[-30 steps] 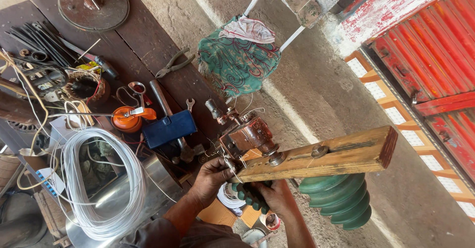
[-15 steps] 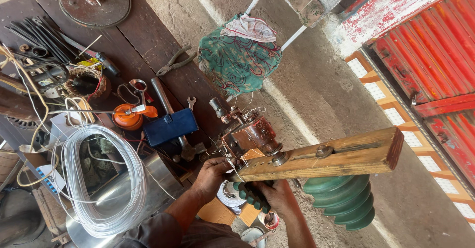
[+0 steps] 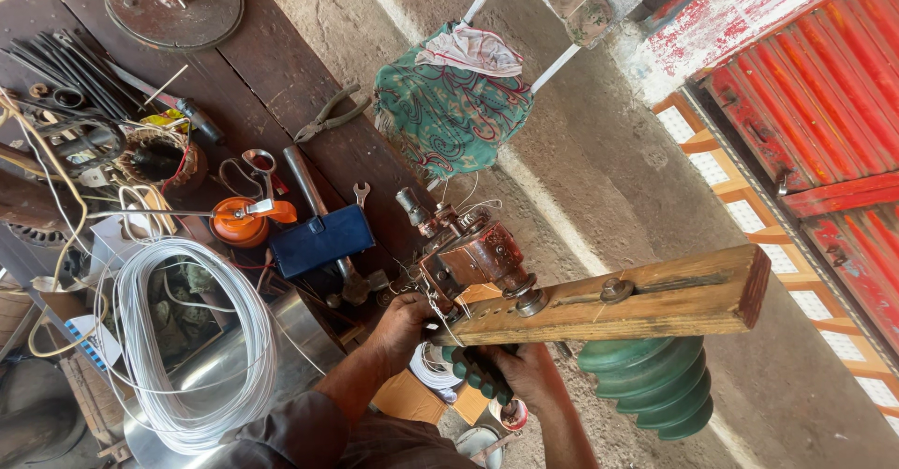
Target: The person winds a white wire onto a green plastic spool mounted on a wooden frame. They hold the wire bundle with one hand and rotate the spool with the other, feeding the wire in neat layers.
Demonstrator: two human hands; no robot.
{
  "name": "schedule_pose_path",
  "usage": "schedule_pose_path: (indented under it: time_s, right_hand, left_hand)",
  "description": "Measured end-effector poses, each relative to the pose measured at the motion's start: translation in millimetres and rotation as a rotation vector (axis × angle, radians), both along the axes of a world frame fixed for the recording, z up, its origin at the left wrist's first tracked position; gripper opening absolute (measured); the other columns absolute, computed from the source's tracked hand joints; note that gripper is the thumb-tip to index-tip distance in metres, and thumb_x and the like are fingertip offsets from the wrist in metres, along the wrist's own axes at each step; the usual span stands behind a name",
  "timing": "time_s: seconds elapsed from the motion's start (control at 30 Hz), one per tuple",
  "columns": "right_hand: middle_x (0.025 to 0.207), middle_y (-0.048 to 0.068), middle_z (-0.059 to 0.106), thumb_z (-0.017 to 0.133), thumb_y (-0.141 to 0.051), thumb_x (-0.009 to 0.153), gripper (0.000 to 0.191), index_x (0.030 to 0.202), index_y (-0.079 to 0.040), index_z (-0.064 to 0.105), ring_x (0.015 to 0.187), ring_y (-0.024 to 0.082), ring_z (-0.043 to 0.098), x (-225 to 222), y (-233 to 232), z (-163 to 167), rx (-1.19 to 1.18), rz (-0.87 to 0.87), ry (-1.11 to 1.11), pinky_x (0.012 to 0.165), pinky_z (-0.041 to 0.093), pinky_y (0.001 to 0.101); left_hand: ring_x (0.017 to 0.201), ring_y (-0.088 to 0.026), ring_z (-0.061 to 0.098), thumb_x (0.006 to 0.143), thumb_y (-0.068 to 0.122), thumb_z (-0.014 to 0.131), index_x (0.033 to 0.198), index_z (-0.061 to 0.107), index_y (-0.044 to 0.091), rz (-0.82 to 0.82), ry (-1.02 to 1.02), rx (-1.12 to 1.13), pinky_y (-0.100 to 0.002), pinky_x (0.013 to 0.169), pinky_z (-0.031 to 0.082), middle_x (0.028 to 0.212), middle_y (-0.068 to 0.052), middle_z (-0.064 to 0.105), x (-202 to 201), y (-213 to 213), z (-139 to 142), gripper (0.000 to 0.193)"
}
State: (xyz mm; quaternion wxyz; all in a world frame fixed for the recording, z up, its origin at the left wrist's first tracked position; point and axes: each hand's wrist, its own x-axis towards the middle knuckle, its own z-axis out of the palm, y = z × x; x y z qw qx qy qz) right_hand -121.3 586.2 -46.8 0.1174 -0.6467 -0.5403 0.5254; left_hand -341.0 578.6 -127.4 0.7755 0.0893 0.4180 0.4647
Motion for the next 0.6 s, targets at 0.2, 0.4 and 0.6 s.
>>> schedule_pose_path:
  time_s: [0.2,0.4,0.6]
  right_hand:
    - [0.079,0.012,0.078,0.075,-0.022,0.088,0.027,0.108,-0.003,0.075,0.063,0.017,0.073,-3,0,3,-0.039,-0.026,0.011,0.057,0.06,0.0318]
    - [0.077,0.012,0.078,0.075,-0.019,0.089,0.024,0.107,-0.003,0.075,0.059,0.016,0.072,-4,-1,5,-0.049,-0.03,0.008,0.052,0.059,0.0302]
    - [0.08,0.009,0.08,0.076,-0.018,0.089,0.024,0.108,-0.003,0.074,0.063,0.014,0.074,-6,-2,7,0.048,0.003,0.019,0.056,0.061,0.0281]
  left_hand:
    - [0.081,-0.02,0.069,0.09,0.012,0.07,0.094,0.075,0.0,0.042,-0.067,0.01,-0.041,0.08,0.058,0.088,-0.01,0.075,0,-9,7,0.013]
    - [0.076,-0.017,0.066,0.093,0.01,0.074,0.098,0.076,0.0,-0.003,-0.089,0.169,-0.036,0.074,0.057,0.085,-0.009,0.074,-1,-12,-2,0.011]
    - [0.073,-0.017,0.069,0.09,0.007,0.075,0.092,0.077,0.001,0.003,-0.032,0.118,-0.035,0.071,0.06,0.082,-0.009,0.076,2,-8,-7,0.007]
